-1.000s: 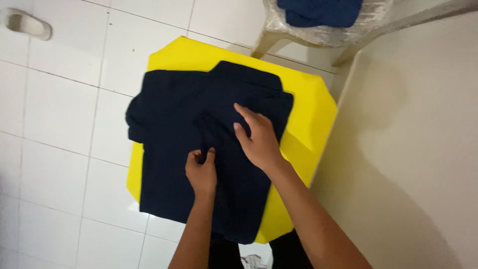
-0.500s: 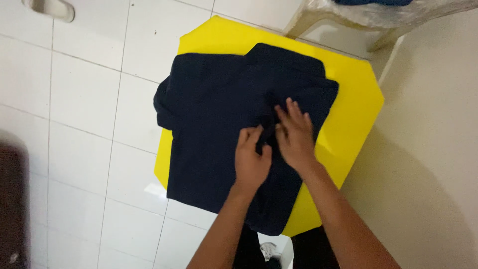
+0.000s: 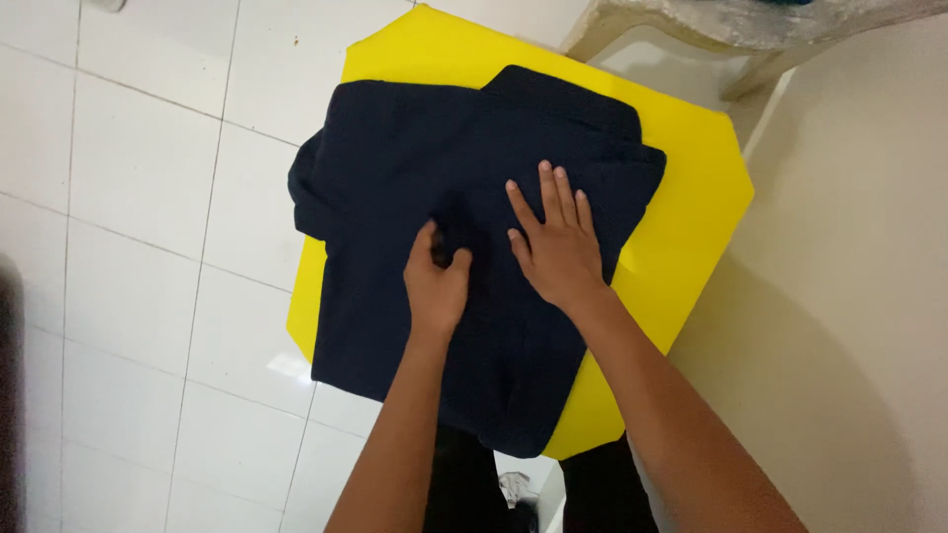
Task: Fold a dark blue polo shirt on a yellow stool.
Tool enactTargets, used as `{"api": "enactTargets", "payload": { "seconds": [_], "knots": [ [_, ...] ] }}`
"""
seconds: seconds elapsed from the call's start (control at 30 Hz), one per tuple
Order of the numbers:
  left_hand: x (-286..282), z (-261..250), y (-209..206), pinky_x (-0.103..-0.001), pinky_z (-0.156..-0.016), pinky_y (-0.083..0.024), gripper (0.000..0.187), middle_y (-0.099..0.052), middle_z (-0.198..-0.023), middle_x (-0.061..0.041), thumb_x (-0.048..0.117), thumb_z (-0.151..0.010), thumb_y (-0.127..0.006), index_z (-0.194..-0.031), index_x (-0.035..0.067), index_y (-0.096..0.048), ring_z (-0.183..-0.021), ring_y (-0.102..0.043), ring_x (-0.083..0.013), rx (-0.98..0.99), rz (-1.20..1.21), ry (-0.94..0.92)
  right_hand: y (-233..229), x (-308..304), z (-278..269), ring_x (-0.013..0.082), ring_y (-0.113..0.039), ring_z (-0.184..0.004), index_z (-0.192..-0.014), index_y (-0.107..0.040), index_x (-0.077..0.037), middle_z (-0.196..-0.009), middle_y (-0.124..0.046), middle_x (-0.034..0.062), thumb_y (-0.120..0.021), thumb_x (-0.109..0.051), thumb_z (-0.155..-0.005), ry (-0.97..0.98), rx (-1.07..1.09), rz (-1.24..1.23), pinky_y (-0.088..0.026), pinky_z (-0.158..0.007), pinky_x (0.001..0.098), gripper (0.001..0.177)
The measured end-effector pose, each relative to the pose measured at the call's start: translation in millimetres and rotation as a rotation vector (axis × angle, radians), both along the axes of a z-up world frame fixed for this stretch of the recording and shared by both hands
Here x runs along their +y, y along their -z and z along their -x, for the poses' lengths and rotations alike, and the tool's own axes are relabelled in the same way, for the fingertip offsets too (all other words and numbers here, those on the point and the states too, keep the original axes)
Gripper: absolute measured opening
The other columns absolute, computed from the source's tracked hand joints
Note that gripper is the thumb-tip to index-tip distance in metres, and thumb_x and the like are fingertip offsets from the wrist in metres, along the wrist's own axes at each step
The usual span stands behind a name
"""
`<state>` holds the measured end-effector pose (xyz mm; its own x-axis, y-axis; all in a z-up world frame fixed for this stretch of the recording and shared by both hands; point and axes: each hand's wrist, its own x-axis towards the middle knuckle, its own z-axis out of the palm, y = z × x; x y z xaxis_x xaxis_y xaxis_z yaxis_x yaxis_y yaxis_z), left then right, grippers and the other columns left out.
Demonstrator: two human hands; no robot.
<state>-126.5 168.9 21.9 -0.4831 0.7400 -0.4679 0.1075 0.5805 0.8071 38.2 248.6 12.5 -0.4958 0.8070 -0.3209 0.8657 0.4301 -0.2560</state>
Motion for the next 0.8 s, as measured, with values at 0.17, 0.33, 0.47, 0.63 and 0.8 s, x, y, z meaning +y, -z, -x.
{"api": "enactTargets", "payload": {
  "seconds": [0.17, 0.33, 0.47, 0.63, 0.8],
  "knots": [
    [20, -35, -46, -0.039, -0.09, -0.057, 0.051, -0.066, -0.121, -0.014, 0.011, -0.091, -0.067, -0.141, 0.007, -0.059, -0.104, -0.068, -0.0282, 0.161, -0.107, 0.237, -12, 2, -27, 0.0338, -0.033, -0.152, -0.153, -0.051, -0.015, -0.165, -0.036, 0.0216, -0.047, -0.032, -0.109, 0.296, 0.541, 0.136, -0.028, -0.122, 0.0451, 0.048],
    [3, -74, -43, -0.039, -0.091, -0.057, 0.05, -0.064, -0.125, -0.012, 0.013, -0.092, -0.068, -0.141, 0.016, -0.064, -0.11, -0.067, -0.0299, 0.188, -0.106, 0.544, -43, -15, -44, 0.028, -0.07, -0.111, -0.138, -0.066, -0.01, -0.128, -0.074, 0.0151, -0.06, -0.031, -0.099, 0.788, 0.741, 0.39, -0.055, -0.095, 0.0364, 0.045],
    [-21, -90, -24, -0.044, -0.103, -0.048, 0.06, -0.055, -0.141, -0.019, 0.013, -0.084, -0.076, -0.141, 0.006, -0.057, -0.13, -0.054, -0.0385, 0.137, -0.224, 0.653, -26, -22, -59, 0.0195, -0.071, -0.098, -0.124, -0.073, -0.006, -0.109, -0.076, 0.0151, -0.079, -0.026, -0.088, 0.759, 0.529, 0.241, -0.055, -0.085, 0.0325, 0.041],
    [-62, -96, 7, -0.048, -0.119, -0.04, 0.059, -0.047, -0.157, -0.018, 0.017, -0.095, -0.071, -0.15, 0.009, -0.052, -0.144, -0.048, -0.0368, 0.37, -0.348, 0.68, -22, -24, -64, 0.0144, -0.071, -0.082, -0.119, -0.075, -0.006, -0.094, -0.077, 0.009, -0.075, -0.019, -0.092, 0.928, 0.584, 0.145, -0.055, -0.075, 0.0289, 0.03],
    [-73, -106, 18, -0.061, -0.119, -0.02, 0.06, -0.03, -0.166, -0.02, 0.034, -0.1, -0.057, -0.155, 0.014, -0.044, -0.154, -0.026, -0.0359, 0.574, -0.178, 0.928, -17, -20, -68, 0.0274, -0.059, -0.075, -0.125, -0.077, -0.01, -0.083, -0.066, 0.0161, -0.078, -0.015, -0.096, 1.002, 0.558, 0.074, -0.049, -0.071, 0.0351, 0.03]
  ]
}}
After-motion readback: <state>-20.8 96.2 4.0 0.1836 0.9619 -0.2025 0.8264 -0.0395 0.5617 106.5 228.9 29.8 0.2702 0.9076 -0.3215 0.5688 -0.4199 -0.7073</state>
